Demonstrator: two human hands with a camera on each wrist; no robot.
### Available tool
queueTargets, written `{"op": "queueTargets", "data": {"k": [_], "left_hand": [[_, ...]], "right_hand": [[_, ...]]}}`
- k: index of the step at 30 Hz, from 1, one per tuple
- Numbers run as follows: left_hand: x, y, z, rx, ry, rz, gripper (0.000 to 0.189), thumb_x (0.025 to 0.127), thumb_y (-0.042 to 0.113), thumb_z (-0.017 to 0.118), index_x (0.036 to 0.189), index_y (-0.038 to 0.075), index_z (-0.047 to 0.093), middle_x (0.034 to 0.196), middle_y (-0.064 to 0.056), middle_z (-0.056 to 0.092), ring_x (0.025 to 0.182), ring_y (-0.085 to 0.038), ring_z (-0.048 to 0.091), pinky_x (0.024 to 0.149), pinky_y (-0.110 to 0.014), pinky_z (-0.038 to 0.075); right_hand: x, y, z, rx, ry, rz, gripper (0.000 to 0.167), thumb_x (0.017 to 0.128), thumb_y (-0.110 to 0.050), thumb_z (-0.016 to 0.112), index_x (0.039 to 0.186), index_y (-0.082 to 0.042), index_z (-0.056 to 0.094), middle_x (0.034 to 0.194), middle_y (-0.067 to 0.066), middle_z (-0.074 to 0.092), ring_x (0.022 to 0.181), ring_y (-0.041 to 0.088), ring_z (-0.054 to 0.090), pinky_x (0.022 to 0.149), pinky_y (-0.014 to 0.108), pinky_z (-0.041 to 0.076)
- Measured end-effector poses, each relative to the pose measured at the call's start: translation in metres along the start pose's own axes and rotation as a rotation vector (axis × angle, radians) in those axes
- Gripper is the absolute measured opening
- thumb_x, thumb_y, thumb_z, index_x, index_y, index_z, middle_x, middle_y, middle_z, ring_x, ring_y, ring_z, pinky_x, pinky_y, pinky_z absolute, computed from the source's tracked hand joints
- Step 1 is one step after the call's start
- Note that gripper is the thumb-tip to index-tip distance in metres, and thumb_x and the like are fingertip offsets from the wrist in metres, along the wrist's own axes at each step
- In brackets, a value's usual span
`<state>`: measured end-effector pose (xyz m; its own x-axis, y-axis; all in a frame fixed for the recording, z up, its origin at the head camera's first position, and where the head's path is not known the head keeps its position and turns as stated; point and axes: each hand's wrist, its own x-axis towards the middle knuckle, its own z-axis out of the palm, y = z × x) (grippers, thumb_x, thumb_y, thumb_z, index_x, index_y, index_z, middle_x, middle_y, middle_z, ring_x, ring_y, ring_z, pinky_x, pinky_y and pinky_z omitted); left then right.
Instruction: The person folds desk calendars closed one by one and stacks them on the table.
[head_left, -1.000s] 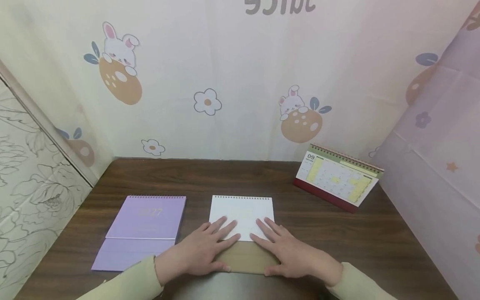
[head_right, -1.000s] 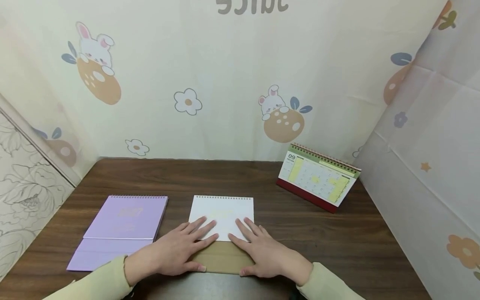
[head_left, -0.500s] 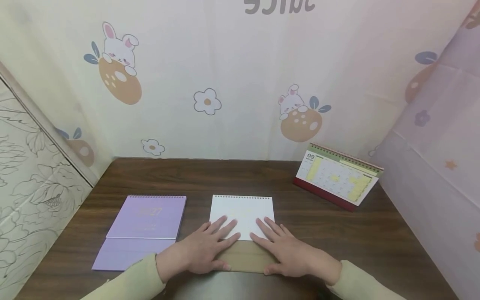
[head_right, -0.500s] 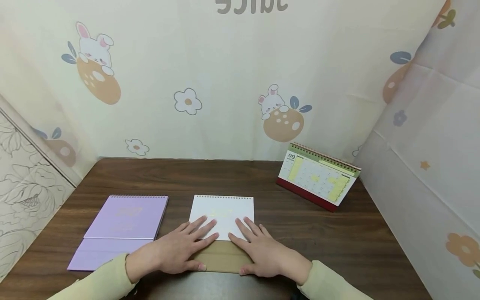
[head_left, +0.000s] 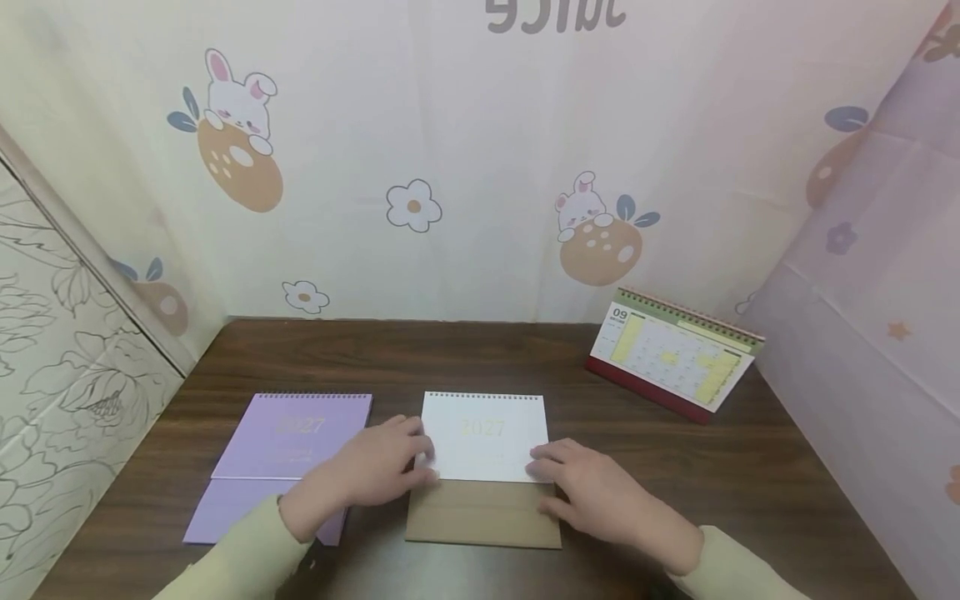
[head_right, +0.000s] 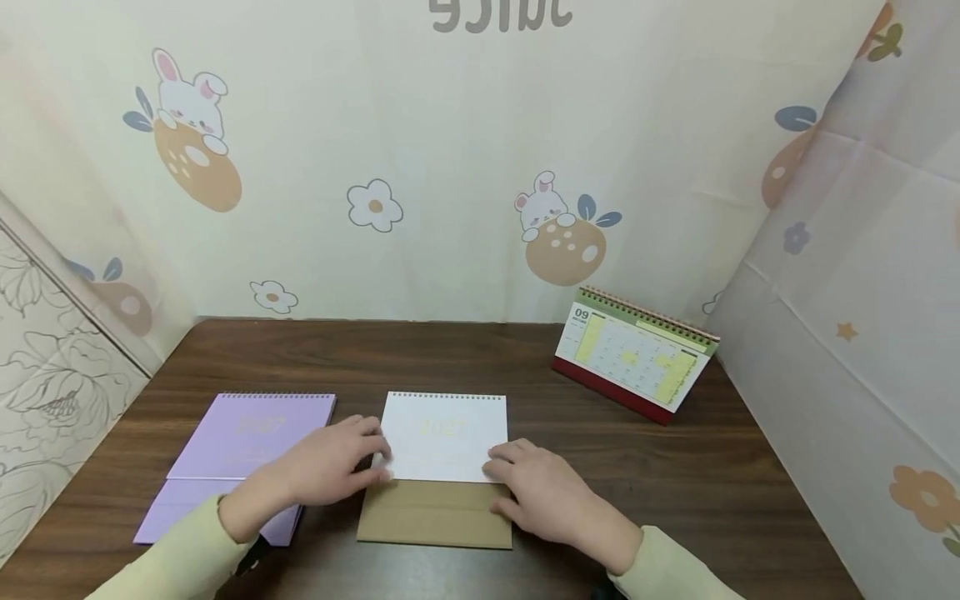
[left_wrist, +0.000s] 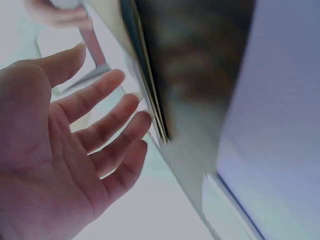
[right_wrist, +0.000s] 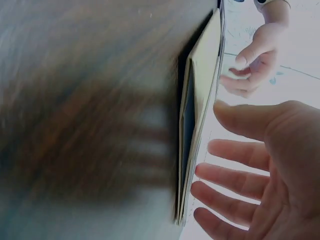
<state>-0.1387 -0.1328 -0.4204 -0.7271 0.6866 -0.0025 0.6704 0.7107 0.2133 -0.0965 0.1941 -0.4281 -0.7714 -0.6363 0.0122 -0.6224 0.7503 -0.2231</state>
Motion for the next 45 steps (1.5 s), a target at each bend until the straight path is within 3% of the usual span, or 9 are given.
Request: {"op": "queueTargets", "data": {"k": [3, 7, 13, 18, 26, 35, 42, 45], "left_hand": [[-0.001, -0.008, -0.003, -0.079, -0.034, -0.083, 0.022, 0.093, 0.041, 0.068, 0.096, 0.019, 0.069, 0.084, 0.009, 0.054, 0.078, -0.009, 0.050, 0.065, -0.032, 0.047], [0.000, -0.014, -0.003, -0.226, -0.060, -0.178, 0.021, 0.094, 0.039, 0.067, 0.088, 0.019, 0.063, 0.073, 0.011, 0.054, 0.067, -0.008, 0.050, 0.061, -0.033, 0.045], [0.001, -0.019, 0.005, -0.327, -0.107, -0.283, 0.026, 0.095, 0.041, 0.064, 0.083, 0.018, 0.061, 0.065, 0.008, 0.054, 0.061, -0.011, 0.050, 0.059, -0.035, 0.043], [0.005, -0.019, 0.013, -0.323, -0.119, -0.318, 0.030, 0.096, 0.045, 0.063, 0.082, 0.018, 0.062, 0.064, 0.007, 0.053, 0.059, -0.011, 0.050, 0.058, -0.033, 0.042], [0.007, -0.012, 0.012, -0.323, -0.103, -0.362, 0.034, 0.094, 0.045, 0.064, 0.076, 0.016, 0.059, 0.063, 0.005, 0.054, 0.058, -0.013, 0.050, 0.057, -0.034, 0.042], [0.007, -0.010, 0.011, -0.356, -0.091, -0.371, 0.034, 0.097, 0.042, 0.061, 0.078, 0.013, 0.061, 0.063, 0.003, 0.053, 0.059, -0.013, 0.049, 0.057, -0.034, 0.042], [0.005, -0.014, 0.013, -0.495, -0.102, -0.431, 0.034, 0.100, 0.038, 0.057, 0.079, 0.012, 0.062, 0.066, 0.001, 0.054, 0.059, -0.014, 0.049, 0.055, -0.033, 0.040], [0.004, -0.015, 0.013, -0.534, -0.100, -0.429, 0.031, 0.100, 0.036, 0.059, 0.080, 0.012, 0.062, 0.067, 0.000, 0.056, 0.061, -0.015, 0.050, 0.056, -0.033, 0.041]], "right_hand": [[0.001, 0.002, -0.001, -0.029, 0.063, 0.023, 0.032, 0.085, -0.033, 0.080, 0.110, -0.015, 0.073, 0.111, -0.001, 0.067, 0.101, 0.013, 0.062, 0.081, 0.035, 0.056], [0.003, 0.003, -0.002, -0.058, 0.092, 0.072, 0.024, 0.085, -0.032, 0.080, 0.101, -0.017, 0.073, 0.093, -0.007, 0.063, 0.080, 0.007, 0.055, 0.068, 0.029, 0.053], [0.007, 0.003, -0.002, -0.086, 0.119, 0.117, 0.018, 0.084, -0.032, 0.080, 0.085, -0.019, 0.068, 0.077, -0.012, 0.052, 0.068, 0.006, 0.044, 0.058, 0.026, 0.045], [0.011, 0.001, -0.002, -0.083, 0.084, 0.208, 0.021, 0.084, -0.035, 0.080, 0.079, -0.021, 0.065, 0.068, -0.013, 0.046, 0.061, 0.006, 0.042, 0.053, 0.025, 0.040], [0.011, -0.003, 0.001, 0.033, -0.043, 0.349, 0.030, 0.087, -0.035, 0.077, 0.069, -0.018, 0.060, 0.056, -0.008, 0.044, 0.053, 0.011, 0.042, 0.049, 0.030, 0.038], [0.012, -0.004, 0.002, 0.141, -0.113, 0.374, 0.026, 0.090, -0.030, 0.075, 0.073, -0.014, 0.064, 0.056, -0.004, 0.046, 0.052, 0.013, 0.044, 0.049, 0.031, 0.038], [0.013, -0.001, 0.006, 0.159, -0.131, 0.385, 0.025, 0.091, -0.031, 0.074, 0.075, -0.013, 0.065, 0.057, -0.003, 0.046, 0.052, 0.013, 0.044, 0.050, 0.030, 0.038], [0.013, 0.000, 0.007, 0.172, -0.135, 0.392, 0.025, 0.091, -0.031, 0.073, 0.075, -0.013, 0.064, 0.057, -0.002, 0.046, 0.053, 0.013, 0.044, 0.051, 0.031, 0.038]]}}
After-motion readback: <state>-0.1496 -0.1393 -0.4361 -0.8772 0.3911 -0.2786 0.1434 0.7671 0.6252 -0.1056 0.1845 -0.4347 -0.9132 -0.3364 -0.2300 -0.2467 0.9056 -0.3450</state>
